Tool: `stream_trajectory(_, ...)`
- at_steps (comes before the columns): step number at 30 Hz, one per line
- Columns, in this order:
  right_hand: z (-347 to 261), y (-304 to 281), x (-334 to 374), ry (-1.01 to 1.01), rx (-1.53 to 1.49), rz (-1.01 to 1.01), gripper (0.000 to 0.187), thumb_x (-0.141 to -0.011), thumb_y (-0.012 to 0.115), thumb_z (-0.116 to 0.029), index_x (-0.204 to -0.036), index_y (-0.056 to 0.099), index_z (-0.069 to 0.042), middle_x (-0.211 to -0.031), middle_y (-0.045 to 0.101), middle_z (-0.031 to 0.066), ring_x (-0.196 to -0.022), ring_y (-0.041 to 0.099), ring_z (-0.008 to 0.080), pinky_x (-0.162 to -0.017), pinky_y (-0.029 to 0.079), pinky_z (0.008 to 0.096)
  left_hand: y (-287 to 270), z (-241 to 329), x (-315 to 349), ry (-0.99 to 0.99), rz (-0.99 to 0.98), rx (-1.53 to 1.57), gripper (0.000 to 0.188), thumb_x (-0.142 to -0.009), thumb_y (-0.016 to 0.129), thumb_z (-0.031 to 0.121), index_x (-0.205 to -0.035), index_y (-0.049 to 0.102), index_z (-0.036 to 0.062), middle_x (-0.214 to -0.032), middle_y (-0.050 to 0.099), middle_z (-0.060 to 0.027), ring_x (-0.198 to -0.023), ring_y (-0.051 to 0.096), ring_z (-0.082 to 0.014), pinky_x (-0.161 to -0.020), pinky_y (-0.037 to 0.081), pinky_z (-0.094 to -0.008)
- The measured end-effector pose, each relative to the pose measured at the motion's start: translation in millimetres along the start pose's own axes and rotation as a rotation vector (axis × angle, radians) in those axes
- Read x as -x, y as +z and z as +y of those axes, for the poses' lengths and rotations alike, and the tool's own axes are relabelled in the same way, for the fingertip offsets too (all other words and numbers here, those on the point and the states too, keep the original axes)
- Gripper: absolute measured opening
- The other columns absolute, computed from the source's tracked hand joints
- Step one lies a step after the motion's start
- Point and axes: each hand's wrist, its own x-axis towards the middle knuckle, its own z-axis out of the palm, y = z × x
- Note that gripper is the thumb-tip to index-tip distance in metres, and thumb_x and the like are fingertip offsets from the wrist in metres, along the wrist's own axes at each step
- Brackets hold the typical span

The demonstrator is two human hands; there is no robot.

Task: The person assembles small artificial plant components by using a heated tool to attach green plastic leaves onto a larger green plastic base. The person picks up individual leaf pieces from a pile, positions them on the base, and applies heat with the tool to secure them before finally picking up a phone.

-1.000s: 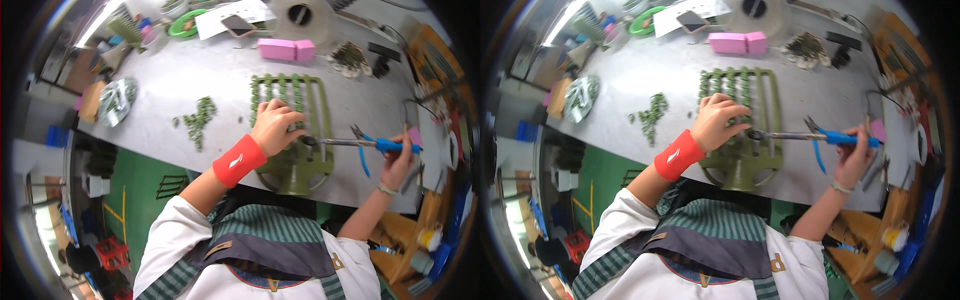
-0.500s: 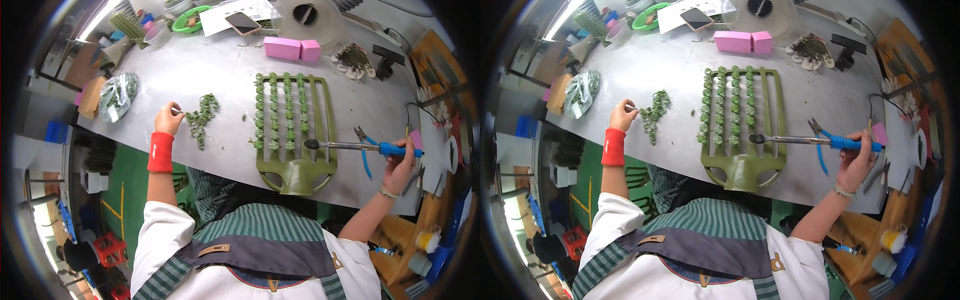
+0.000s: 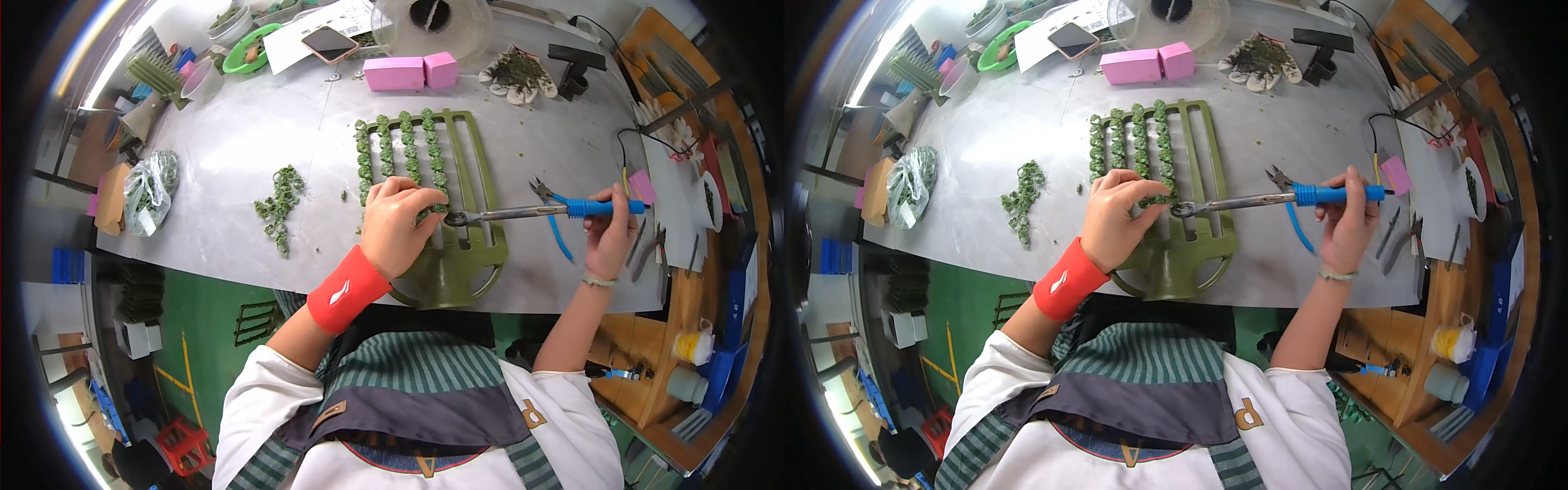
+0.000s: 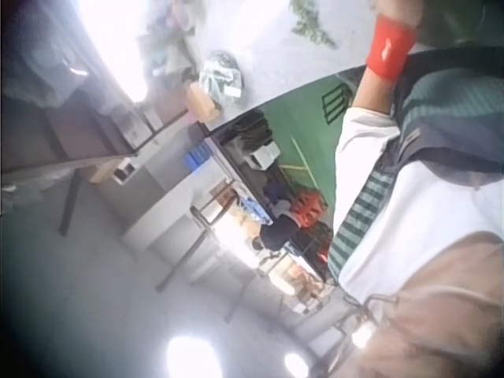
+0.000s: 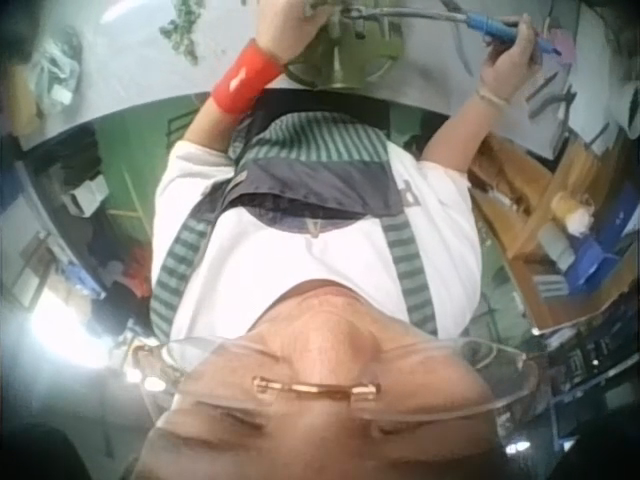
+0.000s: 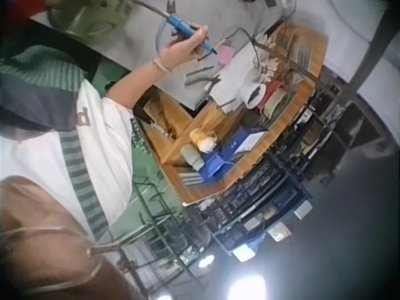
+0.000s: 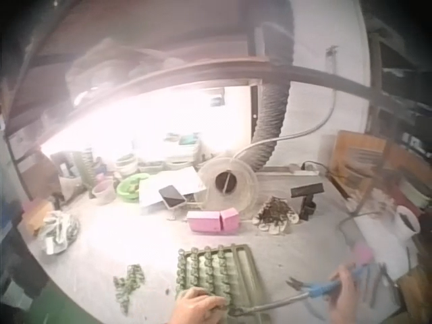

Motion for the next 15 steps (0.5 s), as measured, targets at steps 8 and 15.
stream_trajectory(8, 10, 3, 3, 0.052, -0.028, -0.034, 0.026, -0.089, 0.064, -0.024, -0.075, 0.060, -0.003, -0.068, 0.062, 0.0061, -0.046, 0.052, 0.0115, -0.042, 0.041, 0.0227, 19, 3, -2, 0.015, 0.017, -0.086, 0.021, -0.070, 0.077, 0.013, -0.090, 0.071, 0.0141, -0.079, 0.067, 0.0008, -0.096, 0.056, -0.0199, -0.095, 0.033, -0.0387)
stream_trajectory(15, -5, -13, -3, 0.003, 0.093, 0.026, 0.028, -0.090, 0.063, -0.029, -0.073, 0.061, -0.006, -0.067, 0.060, 0.0026, -0.049, 0.051, 0.0068, -0.042, 0.039, 0.0198, 14, -1, 3, -0.003, 0.014, -0.130, 0.022, -0.072, 0.076, 0.016, -0.093, 0.070, 0.0143, -0.088, 0.068, 0.0013, -0.098, 0.056, -0.0203, -0.098, 0.032, -0.0413)
